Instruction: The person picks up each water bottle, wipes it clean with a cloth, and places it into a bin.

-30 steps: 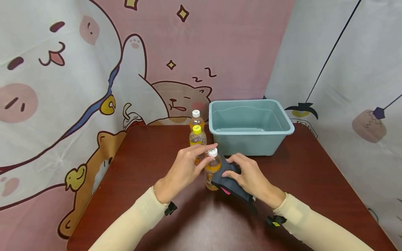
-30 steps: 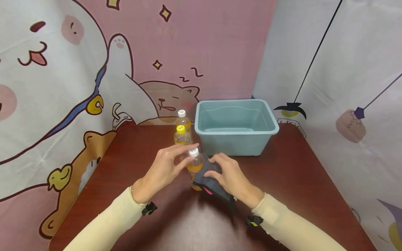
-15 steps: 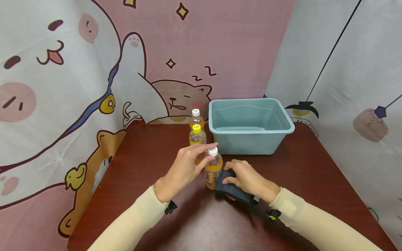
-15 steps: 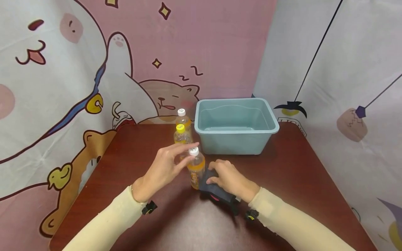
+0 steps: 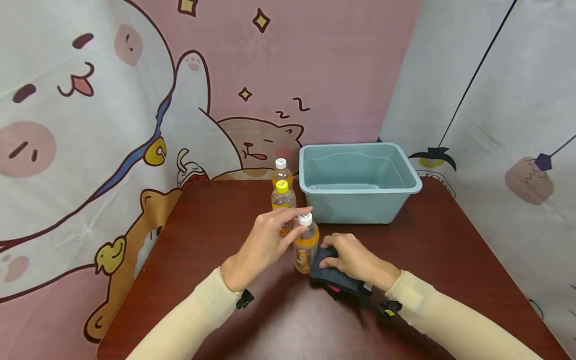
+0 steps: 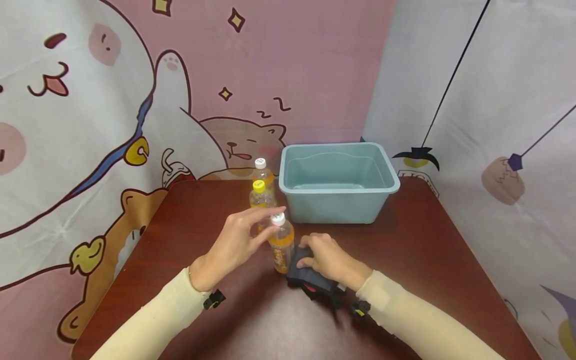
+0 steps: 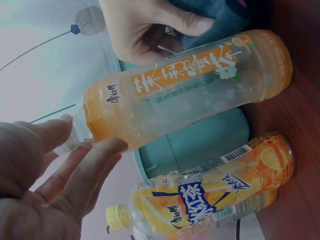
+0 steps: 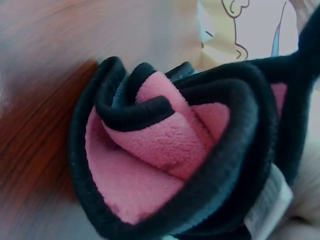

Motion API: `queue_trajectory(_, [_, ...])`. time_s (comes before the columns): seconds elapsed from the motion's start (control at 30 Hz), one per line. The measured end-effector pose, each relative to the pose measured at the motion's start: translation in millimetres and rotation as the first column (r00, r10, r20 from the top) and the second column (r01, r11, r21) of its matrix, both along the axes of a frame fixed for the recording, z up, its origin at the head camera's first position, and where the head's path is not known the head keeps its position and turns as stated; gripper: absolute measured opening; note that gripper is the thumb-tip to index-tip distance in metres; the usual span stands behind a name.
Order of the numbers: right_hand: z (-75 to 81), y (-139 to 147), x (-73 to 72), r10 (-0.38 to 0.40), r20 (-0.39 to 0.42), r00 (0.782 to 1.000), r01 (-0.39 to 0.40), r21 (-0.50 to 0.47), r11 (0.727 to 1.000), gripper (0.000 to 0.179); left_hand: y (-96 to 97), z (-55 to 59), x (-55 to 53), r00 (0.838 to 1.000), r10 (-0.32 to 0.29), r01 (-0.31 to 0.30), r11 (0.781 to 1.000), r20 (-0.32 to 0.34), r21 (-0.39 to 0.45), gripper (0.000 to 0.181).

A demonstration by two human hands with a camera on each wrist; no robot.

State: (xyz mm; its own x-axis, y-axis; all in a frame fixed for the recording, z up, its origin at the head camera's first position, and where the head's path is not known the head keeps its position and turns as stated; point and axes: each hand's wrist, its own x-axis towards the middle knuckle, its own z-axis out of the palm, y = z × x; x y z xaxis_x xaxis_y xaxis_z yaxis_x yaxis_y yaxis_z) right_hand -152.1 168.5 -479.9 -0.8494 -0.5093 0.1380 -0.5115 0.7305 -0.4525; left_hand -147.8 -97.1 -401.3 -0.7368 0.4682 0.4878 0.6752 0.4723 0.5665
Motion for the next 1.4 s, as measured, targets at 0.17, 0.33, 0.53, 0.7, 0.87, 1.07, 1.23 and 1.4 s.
queue_trajectory(0.17, [5.6,3.9,1.9,-0.006,-0.036,0.999,0.003,-0.094,0.996,0.032,-0.5,0.2,1.1,1.0,-0.001,0.001,1.0,0.003,-0.001,0.05])
queue_trajectory(0.33, [15.6,5.7,3.3,-0.028,-0.064,0.998,0.018,-0.156,0.988,0.037,-0.9,0.7,1.2,1.0,0.006,-0.006,1.0,-0.025,-0.007,0.052])
queue_trajectory(0.53, [26.3,6.8,6.6,-0.071,-0.084,0.994,0.052,-0.217,0.975,0.043,-1.4,-2.1,0.1,0.999,-0.004,0.004,1.0,-0.043,0.001,0.052])
queue_trajectory(0.7, [35.4,7.8,8.4,-0.079,-0.087,0.993,0.052,-0.282,0.958,0.053,-1.4,-3.6,-0.6,0.999,-0.01,0.011,1.0,-0.035,0.013,0.051])
queue_trajectory(0.87, [46.7,7.6,8.8,-0.079,-0.141,0.987,0.031,-0.312,0.949,0.056,0.4,-2.4,-1.4,1.0,-0.013,0.013,1.0,-0.005,0.018,0.049])
queue_trajectory(1.07, [59.3,3.9,7.6,-0.08,-0.209,0.975,0.007,-0.327,0.945,0.051,2.3,0.6,-2.4,1.0,-0.026,0.026,0.999,0.006,0.024,0.042])
queue_trajectory(1.23, [62.5,0.8,7.3,-0.069,-0.218,0.974,-0.007,-0.33,0.944,0.049,1.5,1.1,-3.1,0.999,-0.033,0.034,0.999,-0.007,0.03,0.034])
queue_trajectory(1.4, [61.7,-1.7,6.9,-0.069,-0.2,0.977,0.0,-0.329,0.944,0.045,0.1,0.9,-3.3,1.0,-0.029,0.029,0.999,0.005,0.021,0.033])
